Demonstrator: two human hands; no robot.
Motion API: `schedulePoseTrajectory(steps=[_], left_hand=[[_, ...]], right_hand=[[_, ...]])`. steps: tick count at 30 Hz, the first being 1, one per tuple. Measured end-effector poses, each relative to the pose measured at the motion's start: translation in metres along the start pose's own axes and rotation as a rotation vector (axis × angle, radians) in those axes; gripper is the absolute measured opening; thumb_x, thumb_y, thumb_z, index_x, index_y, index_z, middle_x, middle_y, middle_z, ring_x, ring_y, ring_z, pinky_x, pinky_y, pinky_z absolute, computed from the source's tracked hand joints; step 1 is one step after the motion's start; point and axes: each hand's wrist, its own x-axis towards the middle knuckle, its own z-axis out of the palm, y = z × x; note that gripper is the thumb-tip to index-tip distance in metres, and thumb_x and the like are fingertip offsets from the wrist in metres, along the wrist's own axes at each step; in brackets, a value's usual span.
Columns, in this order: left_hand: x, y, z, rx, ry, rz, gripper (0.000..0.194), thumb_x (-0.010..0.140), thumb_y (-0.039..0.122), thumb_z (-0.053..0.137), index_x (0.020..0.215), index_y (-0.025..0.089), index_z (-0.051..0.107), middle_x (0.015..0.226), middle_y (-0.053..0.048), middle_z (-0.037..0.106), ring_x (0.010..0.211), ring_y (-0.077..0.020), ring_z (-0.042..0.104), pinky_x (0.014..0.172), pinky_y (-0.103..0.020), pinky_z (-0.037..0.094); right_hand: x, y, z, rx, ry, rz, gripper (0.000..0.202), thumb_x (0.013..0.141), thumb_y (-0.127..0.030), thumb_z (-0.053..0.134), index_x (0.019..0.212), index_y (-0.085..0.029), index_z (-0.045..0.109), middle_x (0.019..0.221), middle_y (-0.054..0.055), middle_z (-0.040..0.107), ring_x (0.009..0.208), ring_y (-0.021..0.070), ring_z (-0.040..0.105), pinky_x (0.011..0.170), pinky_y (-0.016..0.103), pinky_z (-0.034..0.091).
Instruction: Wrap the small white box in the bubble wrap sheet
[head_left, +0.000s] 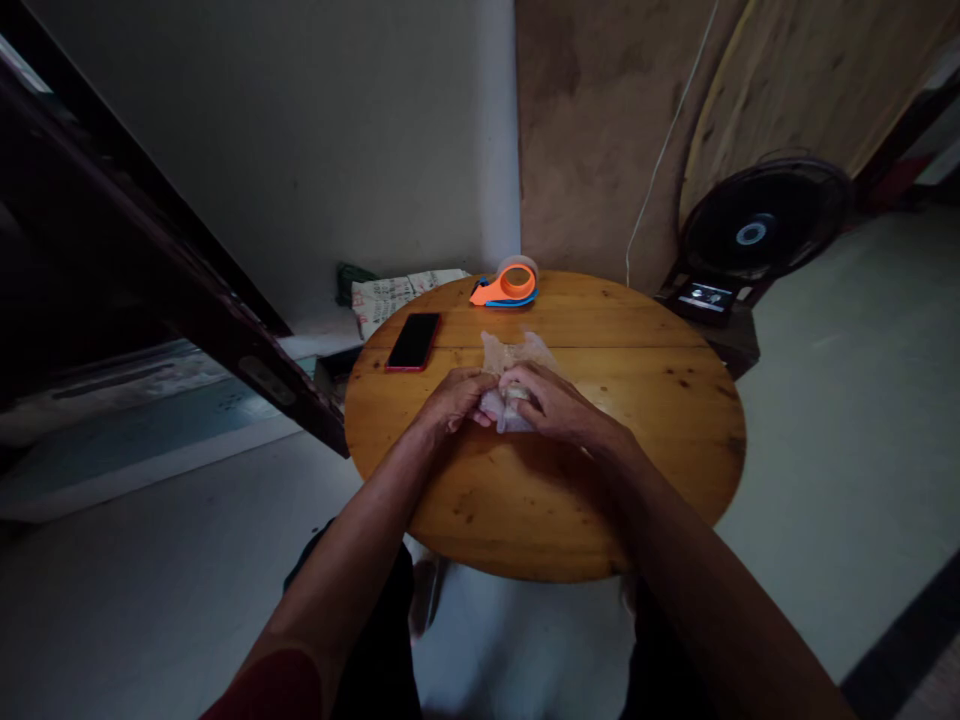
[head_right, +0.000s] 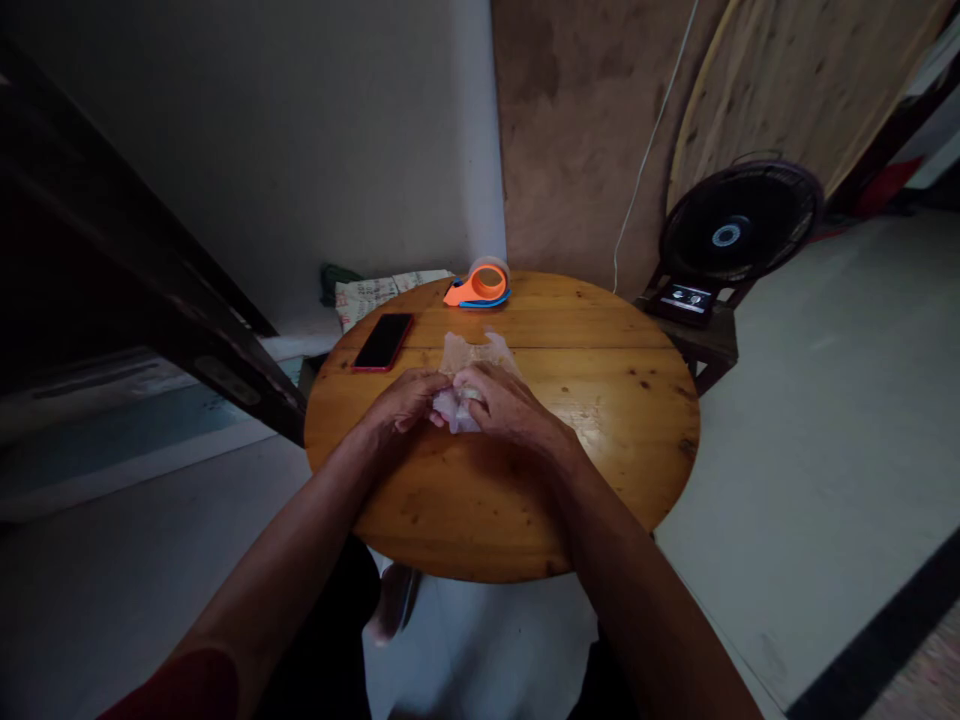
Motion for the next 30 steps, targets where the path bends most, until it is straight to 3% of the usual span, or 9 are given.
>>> schedulePoseTrajectory(steps=[4, 7, 11, 16, 22, 30], left_hand=[[-0.005, 0.007, 0.001, -0.038, -0.015, -0.017, 0.019, 0.076, 0.031, 0.061, 0.074, 0.013, 0.058, 0.054, 0.001, 0.059, 0.042, -0.0111, 0.058, 0.042, -0.020, 0.047], [-0.010, 0.012, -0.005, -0.091, -0.096, -0.029, 0.020, 0.073, 0.032, 0.061, 0.074, 0.012, 0.058, 0.057, -0.002, 0.061, 0.046, -0.0127, 0.060, 0.046, -0.023, 0.051], [-0.016, 0.015, -0.012, -0.072, -0.173, 0.008, 0.012, 0.067, 0.016, 0.056, 0.076, 0.011, 0.061, 0.059, -0.003, 0.064, 0.054, -0.0144, 0.064, 0.056, -0.027, 0.055], [-0.017, 0.014, -0.010, 0.119, -0.174, 0.090, 0.018, 0.067, 0.007, 0.054, 0.081, 0.011, 0.065, 0.063, -0.001, 0.066, 0.057, -0.0104, 0.063, 0.062, -0.023, 0.053], [-0.016, 0.009, -0.004, 0.193, -0.182, 0.179, 0.016, 0.071, 0.020, 0.067, 0.084, 0.012, 0.065, 0.066, 0.001, 0.065, 0.059, -0.0101, 0.061, 0.060, -0.021, 0.050], [-0.019, 0.004, 0.000, 0.490, -0.094, 0.418, 0.018, 0.076, 0.023, 0.057, 0.086, 0.014, 0.069, 0.075, 0.000, 0.066, 0.065, -0.0107, 0.057, 0.059, -0.021, 0.043]], right_hand=[[0.000, 0.002, 0.002, 0.067, 0.029, 0.090, 0.043, 0.081, -0.020, 0.051, 0.123, -0.017, 0.053, 0.116, 0.011, 0.063, 0.101, 0.0231, 0.058, 0.089, 0.036, 0.046], [-0.001, 0.007, 0.003, 0.112, 0.026, 0.118, 0.046, 0.081, -0.023, 0.054, 0.127, -0.019, 0.051, 0.121, 0.011, 0.061, 0.103, 0.0239, 0.059, 0.089, 0.037, 0.046], [-0.002, 0.011, 0.004, 0.135, 0.031, 0.158, 0.048, 0.082, -0.028, 0.057, 0.129, -0.020, 0.050, 0.124, 0.011, 0.060, 0.105, 0.0249, 0.059, 0.087, 0.036, 0.047], [-0.002, 0.009, 0.002, 0.122, 0.029, 0.154, 0.046, 0.083, -0.029, 0.057, 0.127, -0.018, 0.051, 0.119, 0.010, 0.062, 0.105, 0.0241, 0.059, 0.088, 0.036, 0.046], [-0.003, 0.006, -0.001, 0.117, 0.045, 0.184, 0.045, 0.083, -0.033, 0.058, 0.126, -0.020, 0.052, 0.117, 0.009, 0.063, 0.102, 0.0230, 0.059, 0.085, 0.034, 0.047], [-0.005, 0.008, -0.002, 0.132, 0.001, 0.203, 0.047, 0.086, -0.036, 0.056, 0.130, -0.020, 0.051, 0.122, 0.010, 0.063, 0.104, 0.0246, 0.060, 0.090, 0.037, 0.046]])
